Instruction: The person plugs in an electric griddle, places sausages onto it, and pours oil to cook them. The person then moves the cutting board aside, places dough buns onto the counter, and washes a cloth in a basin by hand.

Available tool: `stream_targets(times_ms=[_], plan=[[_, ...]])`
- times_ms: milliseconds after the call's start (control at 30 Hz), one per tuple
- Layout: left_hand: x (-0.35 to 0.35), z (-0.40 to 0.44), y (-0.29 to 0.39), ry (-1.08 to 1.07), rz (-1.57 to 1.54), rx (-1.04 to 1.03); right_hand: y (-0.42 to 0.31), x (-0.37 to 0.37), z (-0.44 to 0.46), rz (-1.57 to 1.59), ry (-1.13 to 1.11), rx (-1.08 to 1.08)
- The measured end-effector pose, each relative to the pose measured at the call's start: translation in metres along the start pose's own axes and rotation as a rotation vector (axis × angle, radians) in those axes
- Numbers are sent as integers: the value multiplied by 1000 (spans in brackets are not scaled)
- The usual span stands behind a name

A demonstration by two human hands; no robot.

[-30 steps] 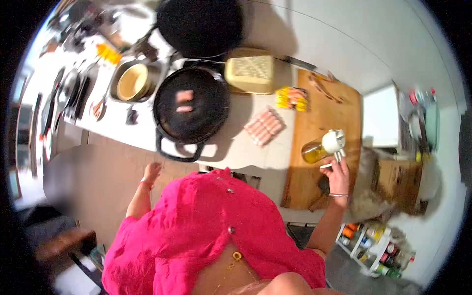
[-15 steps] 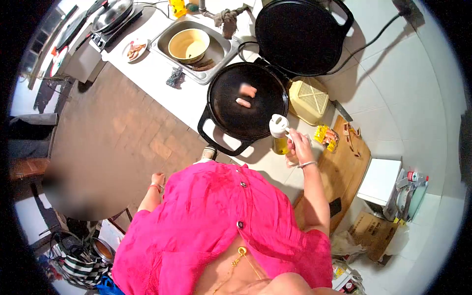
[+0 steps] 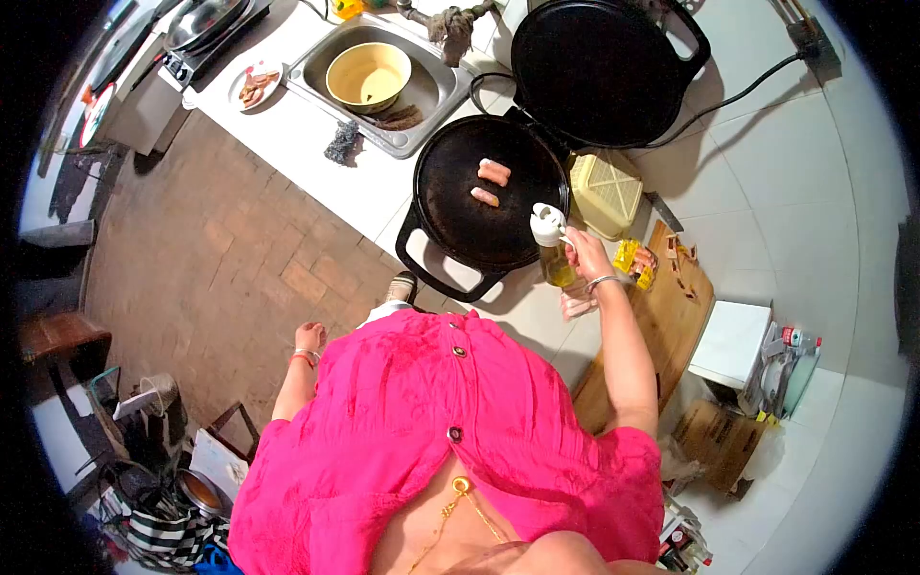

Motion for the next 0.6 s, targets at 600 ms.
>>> stream_targets(times_ms=[600], plan=[[1,3,-15,-34,86,36,-44,1,15,-52,-27,-25]])
Point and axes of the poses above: each hand's wrist, its own z-axis towards the middle knuckle, its own x-axis out of the back of the hand, y = z × x, the point moved 4 cm from there along z, towards the middle knuckle, and after that the axes turned 2 degrees about -x, right-handed, at the moved point
